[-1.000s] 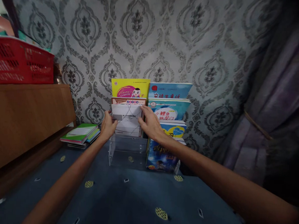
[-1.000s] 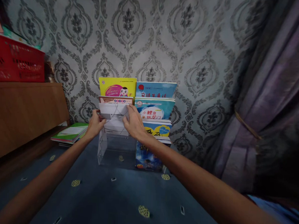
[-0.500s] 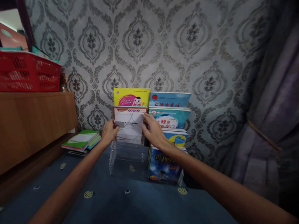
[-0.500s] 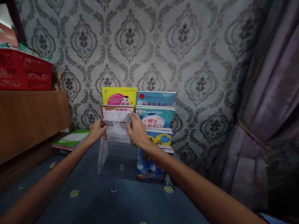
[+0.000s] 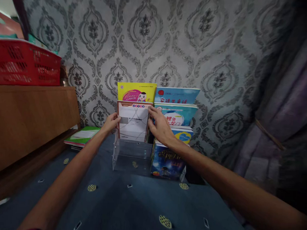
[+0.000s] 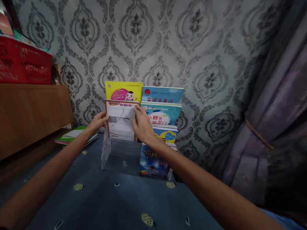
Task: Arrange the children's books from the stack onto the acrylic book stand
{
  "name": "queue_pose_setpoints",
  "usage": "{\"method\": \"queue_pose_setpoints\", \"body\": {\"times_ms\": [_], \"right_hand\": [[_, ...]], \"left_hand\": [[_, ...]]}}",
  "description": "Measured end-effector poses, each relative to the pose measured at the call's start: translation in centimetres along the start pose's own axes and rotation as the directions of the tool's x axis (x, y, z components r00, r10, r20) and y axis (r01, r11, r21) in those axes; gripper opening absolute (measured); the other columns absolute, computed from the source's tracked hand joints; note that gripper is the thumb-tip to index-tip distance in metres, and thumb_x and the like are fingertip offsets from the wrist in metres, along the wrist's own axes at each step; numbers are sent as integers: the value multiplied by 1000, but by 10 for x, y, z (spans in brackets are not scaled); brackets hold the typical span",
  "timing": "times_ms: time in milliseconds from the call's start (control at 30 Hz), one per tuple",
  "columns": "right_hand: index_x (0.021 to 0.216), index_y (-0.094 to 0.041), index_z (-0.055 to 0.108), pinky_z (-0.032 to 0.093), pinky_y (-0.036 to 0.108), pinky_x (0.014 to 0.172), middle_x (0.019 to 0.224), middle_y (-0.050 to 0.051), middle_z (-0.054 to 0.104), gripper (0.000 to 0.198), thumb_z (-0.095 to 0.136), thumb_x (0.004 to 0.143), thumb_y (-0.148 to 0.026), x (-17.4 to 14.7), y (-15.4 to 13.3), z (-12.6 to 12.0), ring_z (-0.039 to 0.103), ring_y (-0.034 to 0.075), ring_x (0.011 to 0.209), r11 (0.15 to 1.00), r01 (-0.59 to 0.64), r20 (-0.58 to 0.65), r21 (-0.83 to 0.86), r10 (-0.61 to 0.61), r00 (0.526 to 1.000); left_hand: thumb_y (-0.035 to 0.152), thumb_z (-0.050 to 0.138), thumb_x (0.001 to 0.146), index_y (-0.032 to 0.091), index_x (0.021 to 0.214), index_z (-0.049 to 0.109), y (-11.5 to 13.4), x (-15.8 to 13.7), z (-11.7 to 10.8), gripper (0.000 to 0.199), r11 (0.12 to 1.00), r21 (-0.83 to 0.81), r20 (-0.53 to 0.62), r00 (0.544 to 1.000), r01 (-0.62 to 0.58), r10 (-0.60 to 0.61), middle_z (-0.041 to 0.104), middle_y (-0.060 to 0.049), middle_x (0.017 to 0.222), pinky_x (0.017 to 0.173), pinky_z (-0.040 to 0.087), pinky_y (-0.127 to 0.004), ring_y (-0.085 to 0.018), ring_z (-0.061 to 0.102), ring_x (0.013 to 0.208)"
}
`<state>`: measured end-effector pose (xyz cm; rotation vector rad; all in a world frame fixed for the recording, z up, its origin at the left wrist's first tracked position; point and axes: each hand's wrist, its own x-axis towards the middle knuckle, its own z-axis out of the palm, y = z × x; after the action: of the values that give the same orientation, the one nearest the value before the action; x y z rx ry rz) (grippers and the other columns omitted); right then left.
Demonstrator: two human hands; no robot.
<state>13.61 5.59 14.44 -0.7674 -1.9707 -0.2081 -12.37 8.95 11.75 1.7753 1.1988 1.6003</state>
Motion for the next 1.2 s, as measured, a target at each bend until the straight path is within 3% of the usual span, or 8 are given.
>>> {"method": "queue_pose_setpoints", "body": {"times_ms": [200, 467, 767, 933, 1067, 1200], "right_hand": [[132, -17, 64, 45, 55, 111, 144, 15, 57, 47, 49, 87, -14, -1, -2, -9, 50, 32, 137, 998, 17, -30, 57, -16, 999], [131, -19, 65, 54, 51, 102, 141, 15, 60, 46, 49, 88, -12, -25, -10, -13, 57, 29, 131, 992, 5, 5, 123, -6, 1000], [134, -20, 64, 50, 49, 107, 140, 14, 61, 47, 48, 90, -13, -66, -12, 12, 58, 27, 130, 989, -16, 158, 146, -7, 987], [135, -15, 63, 47, 50, 110, 145, 19, 57, 47, 50, 90, -15, -73, 0, 28, 54, 29, 135, 988, -85, 215, 127, 56, 975], [132, -15, 65, 43, 51, 114, 144, 18, 59, 46, 53, 87, -17, -72, 7, 37, 54, 29, 135, 978, -157, 230, 134, 124, 965], [130, -17, 67, 44, 51, 113, 143, 16, 60, 45, 54, 86, -19, -70, 8, 41, 55, 29, 135, 972, -191, 234, 141, 155, 960]], "left_hand": [[25, 59, 78, 15, 95, 64, -2, 5, 1, 21, 999, -29, 16, 1000, 21, -20, 54, 3, 65, 42, 35, -18, -10, 45, 49], [25, 55, 78, 17, 90, 60, -8, 8, 5, 15, 999, 22, -39, 999, -34, 35, 55, 3, 71, 57, 45, -22, -14, 53, 65], [26, 57, 79, 16, 93, 62, -5, 2, 3, 17, 998, 48, -59, 997, -50, 53, 61, 1, 77, 65, 49, -25, -16, 56, 72], [23, 55, 80, 15, 96, 63, 2, -4, 1, 19, 999, 37, -51, 999, -16, 18, 61, 0, 76, 54, 44, -21, -14, 54, 66], [23, 55, 81, 15, 98, 61, 7, -7, 1, 20, 999, 23, -45, 999, 29, -28, 59, 1, 73, 43, 36, -19, -12, 51, 56], [23, 56, 81, 17, 96, 60, 10, -9, 1, 18, 998, 9, -37, 998, 56, -56, 58, 1, 73, 41, 36, -18, -12, 52, 55]]}}
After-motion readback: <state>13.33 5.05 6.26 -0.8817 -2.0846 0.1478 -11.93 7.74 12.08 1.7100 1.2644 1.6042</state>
